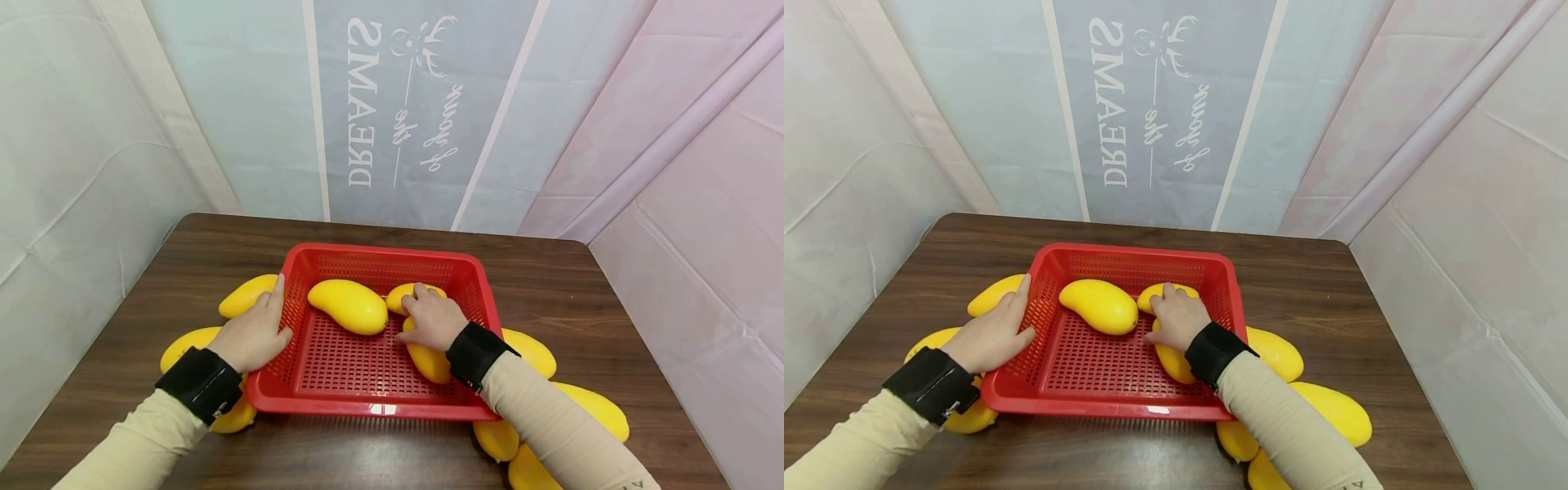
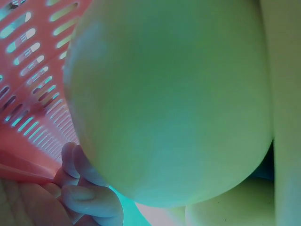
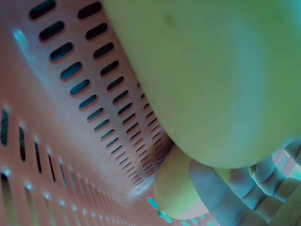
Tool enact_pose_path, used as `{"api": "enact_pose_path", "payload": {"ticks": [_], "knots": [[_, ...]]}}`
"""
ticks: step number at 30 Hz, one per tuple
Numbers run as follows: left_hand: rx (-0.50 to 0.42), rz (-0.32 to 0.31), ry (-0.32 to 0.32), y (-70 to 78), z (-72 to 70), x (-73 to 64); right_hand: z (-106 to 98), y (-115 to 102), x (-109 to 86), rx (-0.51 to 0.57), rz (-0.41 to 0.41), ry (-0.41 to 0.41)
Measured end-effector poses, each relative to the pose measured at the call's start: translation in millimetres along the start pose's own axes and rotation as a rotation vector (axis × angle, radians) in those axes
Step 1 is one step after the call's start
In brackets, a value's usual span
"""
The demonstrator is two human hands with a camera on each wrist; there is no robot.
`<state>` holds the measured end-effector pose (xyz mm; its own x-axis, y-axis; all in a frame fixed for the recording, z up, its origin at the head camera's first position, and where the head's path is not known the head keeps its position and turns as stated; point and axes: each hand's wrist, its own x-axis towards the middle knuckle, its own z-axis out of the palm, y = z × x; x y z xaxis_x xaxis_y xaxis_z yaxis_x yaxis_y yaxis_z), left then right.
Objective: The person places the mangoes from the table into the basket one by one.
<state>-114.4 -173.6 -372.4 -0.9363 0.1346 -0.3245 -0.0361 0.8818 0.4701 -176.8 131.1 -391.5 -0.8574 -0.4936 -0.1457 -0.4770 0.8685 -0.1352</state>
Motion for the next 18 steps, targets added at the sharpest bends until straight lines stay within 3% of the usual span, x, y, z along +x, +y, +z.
{"api": "enact_pose_path", "payload": {"ticks": [18], "knots": [[0.019, 0.009, 0.009, -0.3, 0.5, 0.2, 0.0, 0.4, -0.5, -0.007, -0.007, -0.002]]}}
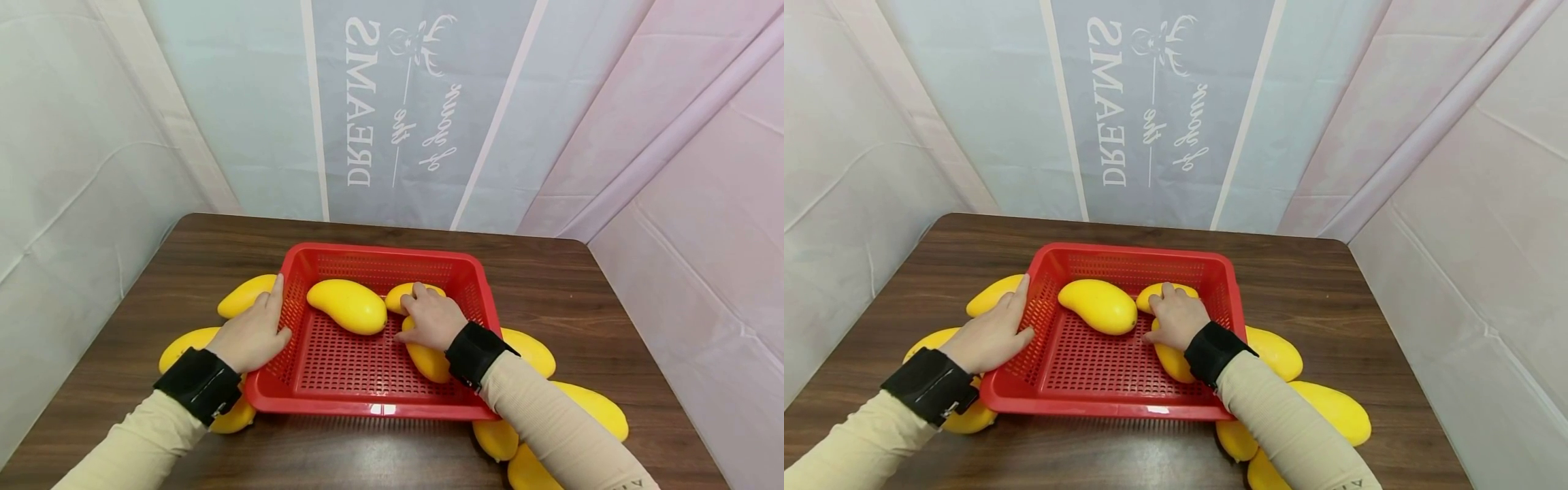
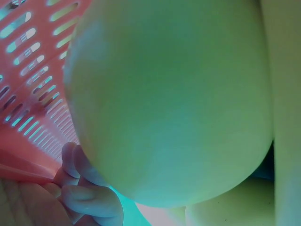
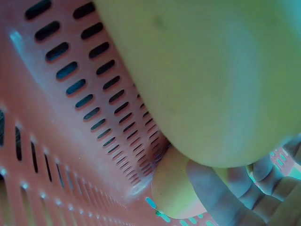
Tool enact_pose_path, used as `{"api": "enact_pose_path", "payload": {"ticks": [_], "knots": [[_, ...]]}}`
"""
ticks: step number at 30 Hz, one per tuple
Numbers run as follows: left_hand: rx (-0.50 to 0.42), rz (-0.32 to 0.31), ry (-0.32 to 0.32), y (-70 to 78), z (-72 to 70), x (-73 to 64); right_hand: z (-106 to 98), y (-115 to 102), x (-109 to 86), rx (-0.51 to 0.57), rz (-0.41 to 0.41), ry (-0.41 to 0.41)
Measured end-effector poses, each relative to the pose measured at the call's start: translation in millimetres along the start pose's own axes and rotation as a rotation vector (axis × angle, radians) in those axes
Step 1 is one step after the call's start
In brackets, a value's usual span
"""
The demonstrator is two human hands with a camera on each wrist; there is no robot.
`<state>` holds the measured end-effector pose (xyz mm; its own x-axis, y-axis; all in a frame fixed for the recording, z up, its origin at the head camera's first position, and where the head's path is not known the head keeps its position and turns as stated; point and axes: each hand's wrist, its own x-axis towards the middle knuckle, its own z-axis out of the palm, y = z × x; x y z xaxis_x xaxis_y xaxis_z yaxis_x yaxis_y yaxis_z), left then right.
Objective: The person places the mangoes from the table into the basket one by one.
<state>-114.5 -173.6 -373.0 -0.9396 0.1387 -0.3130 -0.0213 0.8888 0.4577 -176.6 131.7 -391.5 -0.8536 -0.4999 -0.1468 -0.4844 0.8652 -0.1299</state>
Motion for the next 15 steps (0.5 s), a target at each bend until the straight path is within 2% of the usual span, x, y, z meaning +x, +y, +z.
{"api": "enact_pose_path", "payload": {"ticks": [8, 15], "knots": [[-0.008, -0.005, -0.005, 0.0, -0.7, 0.2, -0.6, 0.7, -0.4, -0.02, -0.019, 0.022], [-0.008, -0.012, -0.004, -0.4, -0.1, 1.1, -9.5, -1.3, -2.4, -0.006, -0.037, 0.023]]}}
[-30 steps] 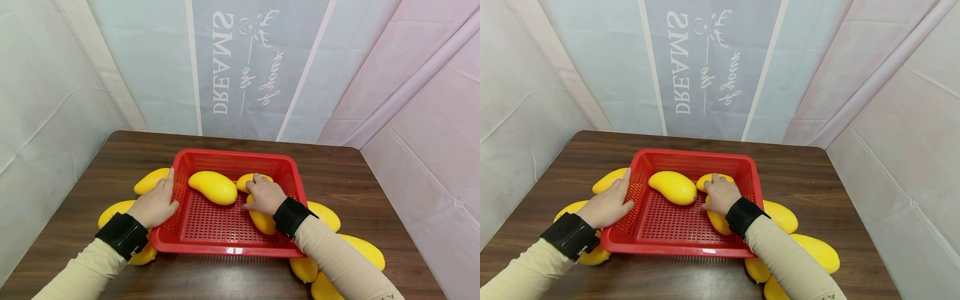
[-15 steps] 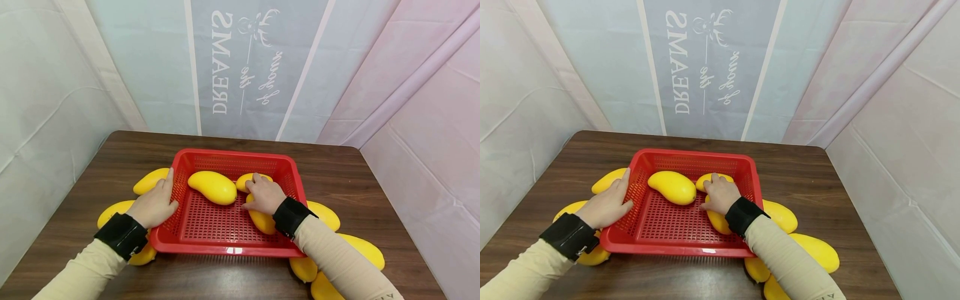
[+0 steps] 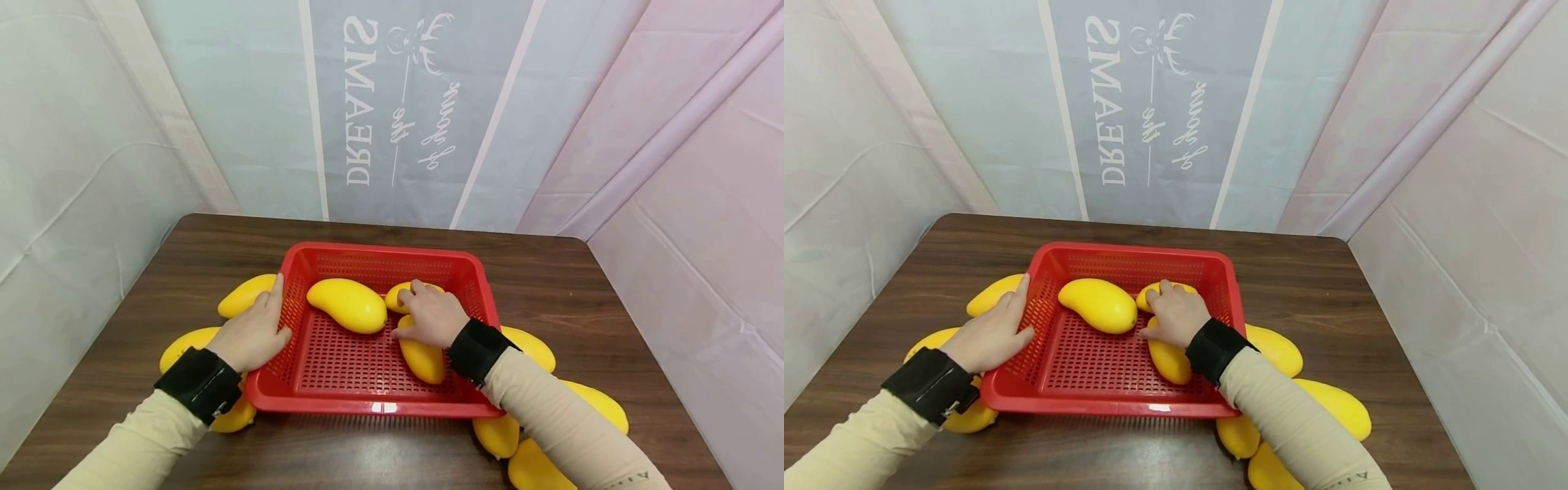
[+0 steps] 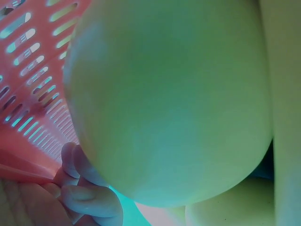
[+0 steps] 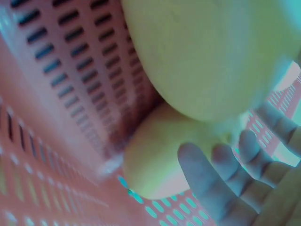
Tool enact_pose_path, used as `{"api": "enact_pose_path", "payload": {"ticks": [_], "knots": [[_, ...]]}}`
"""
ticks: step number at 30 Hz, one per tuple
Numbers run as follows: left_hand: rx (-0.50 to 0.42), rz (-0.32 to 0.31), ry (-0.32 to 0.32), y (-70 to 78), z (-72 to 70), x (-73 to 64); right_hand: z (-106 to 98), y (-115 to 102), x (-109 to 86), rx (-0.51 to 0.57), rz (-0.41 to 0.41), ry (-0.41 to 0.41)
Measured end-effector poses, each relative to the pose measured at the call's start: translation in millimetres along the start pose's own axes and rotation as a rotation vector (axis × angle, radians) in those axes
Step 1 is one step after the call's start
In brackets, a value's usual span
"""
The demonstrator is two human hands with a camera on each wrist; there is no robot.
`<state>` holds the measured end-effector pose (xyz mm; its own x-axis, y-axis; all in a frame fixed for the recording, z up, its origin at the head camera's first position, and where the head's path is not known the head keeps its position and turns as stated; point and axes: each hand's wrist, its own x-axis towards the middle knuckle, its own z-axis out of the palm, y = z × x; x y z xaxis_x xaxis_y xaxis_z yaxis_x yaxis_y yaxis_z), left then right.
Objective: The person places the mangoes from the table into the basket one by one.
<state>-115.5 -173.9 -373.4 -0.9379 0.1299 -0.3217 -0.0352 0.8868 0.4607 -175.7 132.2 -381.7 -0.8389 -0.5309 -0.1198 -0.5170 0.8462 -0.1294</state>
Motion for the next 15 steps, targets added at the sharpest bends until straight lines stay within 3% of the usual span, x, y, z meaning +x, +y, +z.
{"api": "enact_pose_path", "payload": {"ticks": [15], "knots": [[0.002, -0.001, -0.003, 0.9, -1.6, -0.8, -49.0, 8.7, -17.4, 0.076, 0.018, -0.01]]}}
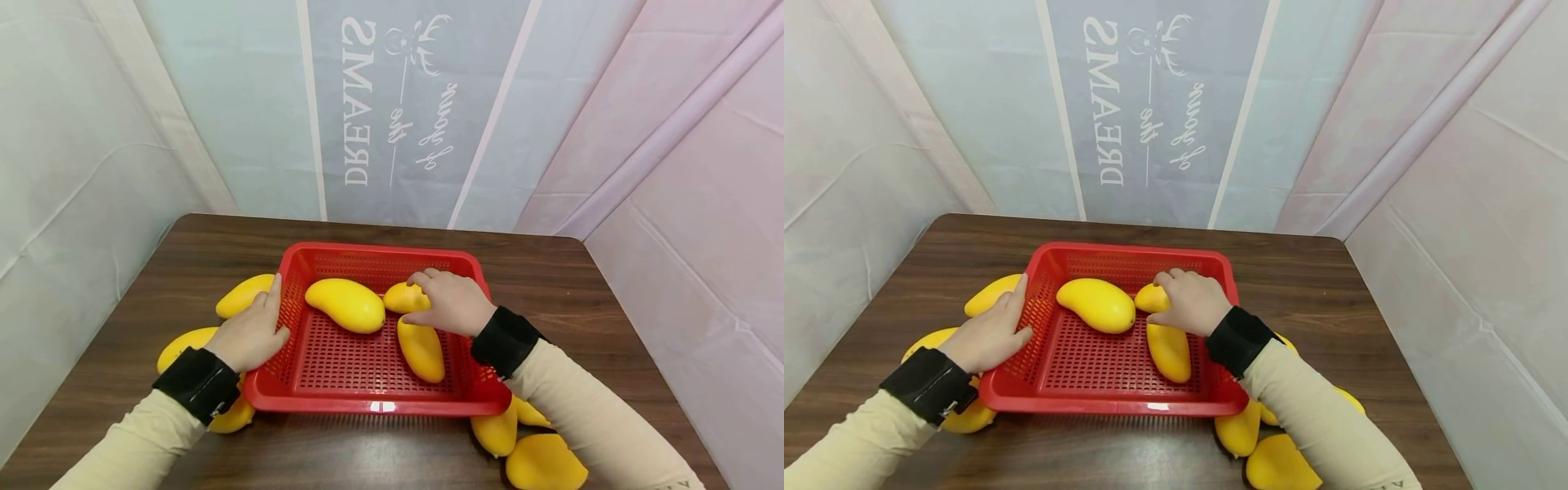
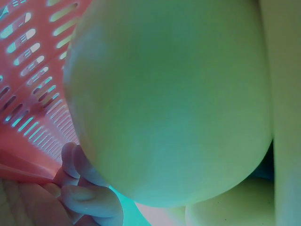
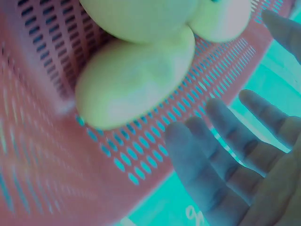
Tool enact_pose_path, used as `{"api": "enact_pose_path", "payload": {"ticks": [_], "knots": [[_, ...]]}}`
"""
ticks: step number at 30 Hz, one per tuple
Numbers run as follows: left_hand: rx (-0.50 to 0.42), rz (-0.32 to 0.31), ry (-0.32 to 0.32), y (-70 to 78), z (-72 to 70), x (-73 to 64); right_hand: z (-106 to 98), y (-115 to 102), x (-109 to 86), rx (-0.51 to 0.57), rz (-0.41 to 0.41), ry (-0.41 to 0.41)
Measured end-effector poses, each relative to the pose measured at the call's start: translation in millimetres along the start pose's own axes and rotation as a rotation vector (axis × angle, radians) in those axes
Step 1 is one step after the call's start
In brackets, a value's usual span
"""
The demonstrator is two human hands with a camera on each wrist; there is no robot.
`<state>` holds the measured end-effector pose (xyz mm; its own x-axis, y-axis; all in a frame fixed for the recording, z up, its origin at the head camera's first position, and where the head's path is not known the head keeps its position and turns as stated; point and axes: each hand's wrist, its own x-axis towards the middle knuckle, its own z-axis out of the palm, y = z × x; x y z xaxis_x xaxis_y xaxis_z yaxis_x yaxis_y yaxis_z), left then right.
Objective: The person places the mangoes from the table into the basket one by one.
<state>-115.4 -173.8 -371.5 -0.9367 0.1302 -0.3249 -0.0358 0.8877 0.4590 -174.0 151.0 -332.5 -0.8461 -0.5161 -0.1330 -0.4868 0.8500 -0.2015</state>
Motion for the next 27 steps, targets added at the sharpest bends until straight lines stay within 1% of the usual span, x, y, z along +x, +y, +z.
{"api": "enact_pose_path", "payload": {"ticks": [4, 7, 11, 19, 27], "knots": [[0.006, 0.003, 0.001, -0.6, -0.9, 0.4, -12.4, 7.1, -8.1, -0.009, -0.008, 0.022], [0.007, 0.006, 0.002, -1.4, -0.8, 1.0, -18.5, 14.4, -14.9, -0.011, 0.006, 0.034], [0.001, 0.007, -0.002, -1.1, -0.3, 1.4, -23.9, 29.4, -26.3, -0.01, 0.036, 0.04], [-0.008, 0.002, -0.014, -1.0, -0.8, 0.7, -28.3, 62.5, -53.1, 0.015, 0.102, 0.035], [-0.012, -0.003, -0.018, 0.1, -1.9, -0.1, -24.3, 83.8, -70.2, -0.002, 0.141, 0.033]]}}
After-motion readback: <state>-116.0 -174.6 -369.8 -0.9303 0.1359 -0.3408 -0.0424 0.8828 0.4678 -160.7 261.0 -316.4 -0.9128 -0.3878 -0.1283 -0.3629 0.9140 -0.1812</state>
